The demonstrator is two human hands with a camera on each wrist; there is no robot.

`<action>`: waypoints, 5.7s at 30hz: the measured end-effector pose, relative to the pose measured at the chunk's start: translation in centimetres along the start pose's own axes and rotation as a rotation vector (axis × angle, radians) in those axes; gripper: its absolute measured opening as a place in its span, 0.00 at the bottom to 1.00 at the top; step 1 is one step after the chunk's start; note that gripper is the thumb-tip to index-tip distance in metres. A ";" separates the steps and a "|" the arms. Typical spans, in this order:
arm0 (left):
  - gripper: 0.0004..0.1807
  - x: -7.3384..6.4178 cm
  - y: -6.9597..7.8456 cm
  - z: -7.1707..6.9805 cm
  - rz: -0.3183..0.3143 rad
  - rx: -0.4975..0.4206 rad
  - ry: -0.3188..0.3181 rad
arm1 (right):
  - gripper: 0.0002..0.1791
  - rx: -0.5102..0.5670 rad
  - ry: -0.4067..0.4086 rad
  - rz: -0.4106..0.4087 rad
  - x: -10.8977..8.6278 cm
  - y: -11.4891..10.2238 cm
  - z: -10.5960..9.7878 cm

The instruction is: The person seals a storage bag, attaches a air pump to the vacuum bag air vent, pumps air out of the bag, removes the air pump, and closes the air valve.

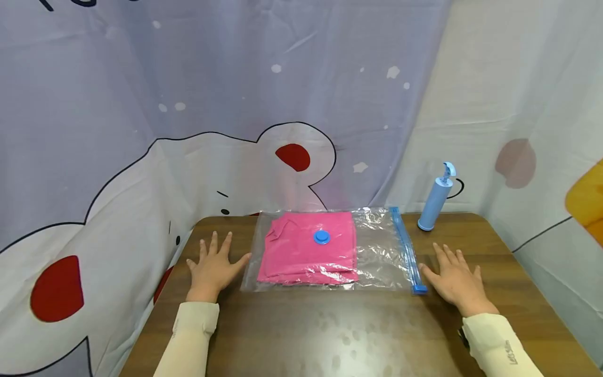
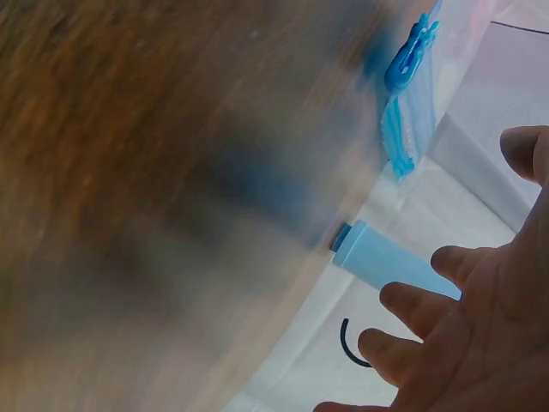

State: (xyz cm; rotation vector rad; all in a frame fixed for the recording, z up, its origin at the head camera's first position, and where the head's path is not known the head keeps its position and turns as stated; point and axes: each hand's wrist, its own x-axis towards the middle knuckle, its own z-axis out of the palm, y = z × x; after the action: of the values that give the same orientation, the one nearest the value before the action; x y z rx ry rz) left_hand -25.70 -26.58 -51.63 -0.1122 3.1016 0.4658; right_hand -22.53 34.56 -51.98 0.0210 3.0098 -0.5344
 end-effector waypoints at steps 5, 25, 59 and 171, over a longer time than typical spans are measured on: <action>0.57 0.3 2.6 0.2 0.066 0.056 0.036 | 0.49 0.010 0.013 -0.027 0.2 -0.4 -0.1; 0.56 -2.9 22.1 5.7 0.476 0.234 -0.026 | 0.49 0.063 -0.074 -0.082 1.2 -2.9 0.8; 0.48 -6.7 32.3 11.3 0.525 0.426 -0.221 | 0.41 0.346 -0.272 0.034 0.8 -2.6 1.7; 0.12 -12.1 29.7 9.3 0.993 0.483 0.653 | 0.28 0.691 -0.227 0.097 6.4 -4.4 0.5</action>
State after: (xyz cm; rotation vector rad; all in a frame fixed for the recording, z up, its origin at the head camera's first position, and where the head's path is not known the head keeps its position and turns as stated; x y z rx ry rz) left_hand -15.82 5.35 -51.61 1.5983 3.5022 -0.4732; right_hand -28.96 30.22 -51.46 0.1380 2.4482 -1.4158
